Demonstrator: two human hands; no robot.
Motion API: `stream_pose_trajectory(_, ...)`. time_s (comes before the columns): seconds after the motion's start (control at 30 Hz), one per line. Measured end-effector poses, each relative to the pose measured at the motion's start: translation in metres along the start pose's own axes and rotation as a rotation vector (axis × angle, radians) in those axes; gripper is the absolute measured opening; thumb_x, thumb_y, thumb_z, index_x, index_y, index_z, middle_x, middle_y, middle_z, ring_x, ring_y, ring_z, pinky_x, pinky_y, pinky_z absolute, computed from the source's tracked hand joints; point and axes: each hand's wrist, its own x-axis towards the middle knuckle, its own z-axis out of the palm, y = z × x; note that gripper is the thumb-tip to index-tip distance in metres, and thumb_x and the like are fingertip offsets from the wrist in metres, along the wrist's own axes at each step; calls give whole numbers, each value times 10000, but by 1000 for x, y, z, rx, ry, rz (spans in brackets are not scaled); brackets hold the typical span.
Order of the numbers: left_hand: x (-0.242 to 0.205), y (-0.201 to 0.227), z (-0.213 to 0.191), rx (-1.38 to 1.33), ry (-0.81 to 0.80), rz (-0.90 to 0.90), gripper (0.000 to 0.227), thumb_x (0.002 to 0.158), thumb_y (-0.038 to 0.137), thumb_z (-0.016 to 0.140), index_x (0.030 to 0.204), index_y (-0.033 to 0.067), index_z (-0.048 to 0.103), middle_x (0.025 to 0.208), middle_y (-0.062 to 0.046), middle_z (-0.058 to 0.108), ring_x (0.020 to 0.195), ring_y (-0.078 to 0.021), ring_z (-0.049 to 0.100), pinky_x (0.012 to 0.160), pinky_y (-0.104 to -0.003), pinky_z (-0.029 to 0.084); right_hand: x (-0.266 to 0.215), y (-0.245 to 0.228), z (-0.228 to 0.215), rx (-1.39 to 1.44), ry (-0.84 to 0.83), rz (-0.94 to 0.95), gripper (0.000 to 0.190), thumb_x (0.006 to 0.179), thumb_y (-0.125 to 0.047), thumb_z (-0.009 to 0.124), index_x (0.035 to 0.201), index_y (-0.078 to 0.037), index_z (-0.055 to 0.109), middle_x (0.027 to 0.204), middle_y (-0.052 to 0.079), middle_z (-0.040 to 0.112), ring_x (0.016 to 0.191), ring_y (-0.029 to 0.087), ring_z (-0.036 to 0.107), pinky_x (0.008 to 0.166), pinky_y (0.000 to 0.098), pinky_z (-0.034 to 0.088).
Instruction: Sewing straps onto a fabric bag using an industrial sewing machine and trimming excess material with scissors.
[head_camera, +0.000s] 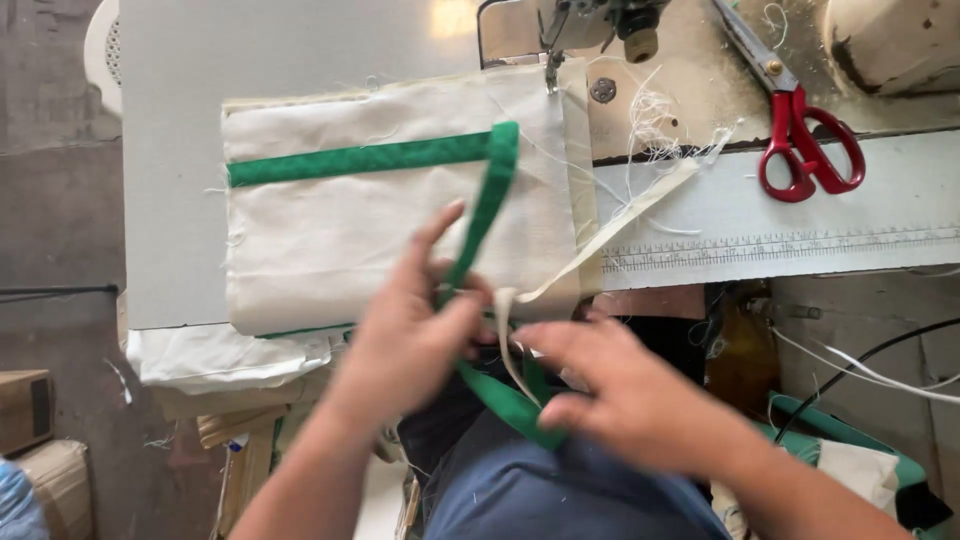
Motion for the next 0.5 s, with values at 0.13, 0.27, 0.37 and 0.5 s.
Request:
stream_pose_trajectory(0.13,4,-8,-32,122,191,-33,616,945,60,545,1544,190,487,962,-58,714,645,-149,688,522,-283,564,-13,19,-38,-10,441,308,428,876,-240,781,1296,-157,767,1181,0,838,1124,118,756,1076,289,524)
stream_pose_trajectory(0.27,33,-46,-32,743,394,235,410,996,207,590,1405,209,632,1064,-70,709,793,-304,598,751,-479,497,18,45,-50,-714,413,-206,649,1056,-517,456,1588,-148,400,1630,110,373,1539,286,278,1270,495,156)
stream_pose_trajectory(0.37,41,-78,-41,1086,596,466,394,998,253,656,1380,160,667,1279,-88,683,1124,-378,601,852,-573,476,56,59,-101,-922,-37,-24,791,1024,-703,276,1683,-295,117,1759,27,73,1607,243,19,1283,555,-101)
stream_pose_trajectory(0.5,45,-93,-56,1140,559,470,602,997,423,636,1536,168,554,1673,-150,421,1574,-432,268,1164,-815,72,61,77,-164,-1084,293,556,845,1065,-657,208,1689,-87,194,1766,200,111,1599,383,100,1248,656,87)
